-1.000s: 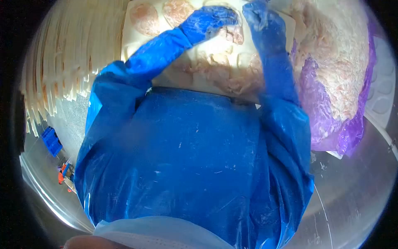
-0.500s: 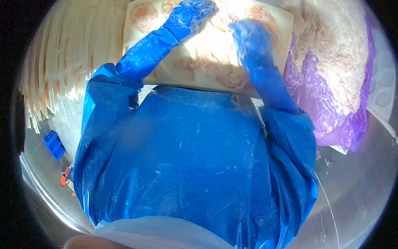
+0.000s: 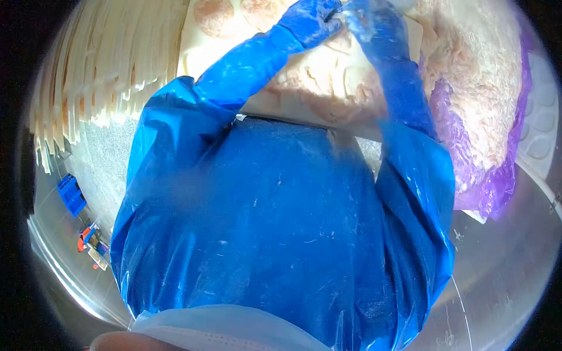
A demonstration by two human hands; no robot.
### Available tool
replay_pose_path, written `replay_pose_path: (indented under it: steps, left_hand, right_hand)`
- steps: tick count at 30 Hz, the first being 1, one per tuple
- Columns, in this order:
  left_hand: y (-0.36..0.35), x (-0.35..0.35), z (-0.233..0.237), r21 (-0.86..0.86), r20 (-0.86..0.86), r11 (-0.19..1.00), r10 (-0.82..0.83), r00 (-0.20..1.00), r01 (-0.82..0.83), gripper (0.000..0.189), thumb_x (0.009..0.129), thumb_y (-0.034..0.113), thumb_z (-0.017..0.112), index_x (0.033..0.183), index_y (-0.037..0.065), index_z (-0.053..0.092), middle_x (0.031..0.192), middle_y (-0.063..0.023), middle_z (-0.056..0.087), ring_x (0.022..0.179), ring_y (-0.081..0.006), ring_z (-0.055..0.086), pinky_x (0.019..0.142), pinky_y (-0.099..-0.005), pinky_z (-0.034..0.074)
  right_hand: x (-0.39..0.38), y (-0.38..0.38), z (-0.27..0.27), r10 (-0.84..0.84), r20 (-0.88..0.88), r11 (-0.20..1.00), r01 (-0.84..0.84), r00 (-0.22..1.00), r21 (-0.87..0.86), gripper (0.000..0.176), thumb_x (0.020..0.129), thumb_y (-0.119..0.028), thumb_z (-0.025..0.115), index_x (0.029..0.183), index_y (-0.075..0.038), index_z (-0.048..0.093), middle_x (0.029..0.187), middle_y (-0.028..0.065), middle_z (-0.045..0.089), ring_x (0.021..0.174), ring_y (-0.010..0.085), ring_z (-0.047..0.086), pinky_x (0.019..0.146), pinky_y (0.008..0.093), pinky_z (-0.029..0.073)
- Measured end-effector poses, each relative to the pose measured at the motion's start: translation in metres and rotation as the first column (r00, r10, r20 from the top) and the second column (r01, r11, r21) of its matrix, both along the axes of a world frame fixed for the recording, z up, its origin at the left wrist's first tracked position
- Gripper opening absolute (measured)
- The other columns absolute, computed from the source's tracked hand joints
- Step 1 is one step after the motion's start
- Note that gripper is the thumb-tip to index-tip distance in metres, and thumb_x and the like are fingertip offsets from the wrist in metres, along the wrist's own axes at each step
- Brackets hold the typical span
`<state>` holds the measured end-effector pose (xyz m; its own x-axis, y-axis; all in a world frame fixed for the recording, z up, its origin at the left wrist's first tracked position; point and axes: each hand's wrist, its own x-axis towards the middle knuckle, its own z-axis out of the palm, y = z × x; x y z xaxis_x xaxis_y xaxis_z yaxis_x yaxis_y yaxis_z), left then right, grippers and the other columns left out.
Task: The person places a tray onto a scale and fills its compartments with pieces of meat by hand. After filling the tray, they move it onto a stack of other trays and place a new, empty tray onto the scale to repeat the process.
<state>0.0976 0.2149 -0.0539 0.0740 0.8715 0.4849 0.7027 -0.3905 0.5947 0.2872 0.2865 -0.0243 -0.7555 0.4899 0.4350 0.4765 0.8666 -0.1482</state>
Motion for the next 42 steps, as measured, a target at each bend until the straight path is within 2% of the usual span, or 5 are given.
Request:
replay_pose_path:
  steps: [5,12,14,35,42]
  left_hand:
    - [-0.003,-0.003,0.032,-0.104,0.912,0.762,-0.184,0.367,0.639,0.025,0.093,0.012,0.065,0.117,0.005,0.064,0.101,-0.0013,0.068,0.095,-0.0079,0.061,0.084,-0.0275,0.05]
    - [-0.02,-0.059,0.009,-0.353,0.673,0.827,-0.1,0.733,0.437,0.029,0.094,0.011,0.062,0.122,0.003,0.063,0.11,-0.0052,0.07,0.103,-0.014,0.064,0.091,-0.0312,0.05]
    - [-0.031,-0.072,0.012,0.153,-0.033,0.983,0.105,0.994,-0.099,0.03,0.091,0.008,0.059,0.121,0.004,0.064,0.116,-0.0097,0.069,0.105,-0.0229,0.065,0.094,-0.0359,0.05]
    - [-0.05,-0.027,-0.004,0.163,-0.752,0.981,0.19,0.631,-0.101,0.066,0.095,0.031,0.055,0.151,0.001,0.034,0.157,-0.024,0.031,0.146,-0.0395,0.028,0.121,-0.0503,0.017]
    - [-0.098,-0.057,0.031,-0.08,-0.161,0.994,0.059,0.985,-0.073,0.055,0.098,0.031,0.055,0.149,0.011,0.043,0.154,-0.015,0.041,0.145,-0.0323,0.033,0.12,-0.0517,0.019]
  right_hand:
    - [0.023,0.004,-0.008,-0.061,-0.287,0.919,-0.058,0.956,-0.391,0.032,0.087,-0.027,0.064,0.113,-0.008,0.064,0.113,0.0161,0.065,0.105,0.0329,0.061,0.097,0.0471,0.047]
    - [0.041,-0.01,-0.028,-0.368,-0.526,0.785,-0.047,0.767,-0.618,0.034,0.088,-0.023,0.064,0.12,-0.01,0.064,0.109,0.0138,0.066,0.102,0.0333,0.062,0.093,0.045,0.049]
    - [0.033,-0.013,-0.043,-0.337,-0.619,0.807,-0.12,0.71,-0.578,0.035,0.089,-0.021,0.065,0.122,-0.01,0.064,0.108,0.0131,0.067,0.101,0.0335,0.063,0.092,0.0444,0.05]
    - [-0.022,-0.106,-0.007,-0.122,0.106,0.973,0.14,0.987,-0.184,0.065,0.09,-0.031,0.067,0.144,-0.002,0.046,0.151,0.0184,0.042,0.143,0.0342,0.036,0.119,0.048,0.024]
    - [-0.05,-0.077,0.034,0.015,0.03,0.989,-0.01,0.999,-0.149,0.07,0.091,-0.024,0.064,0.152,-0.004,0.035,0.157,0.0179,0.035,0.147,0.0325,0.029,0.121,0.0458,0.02]
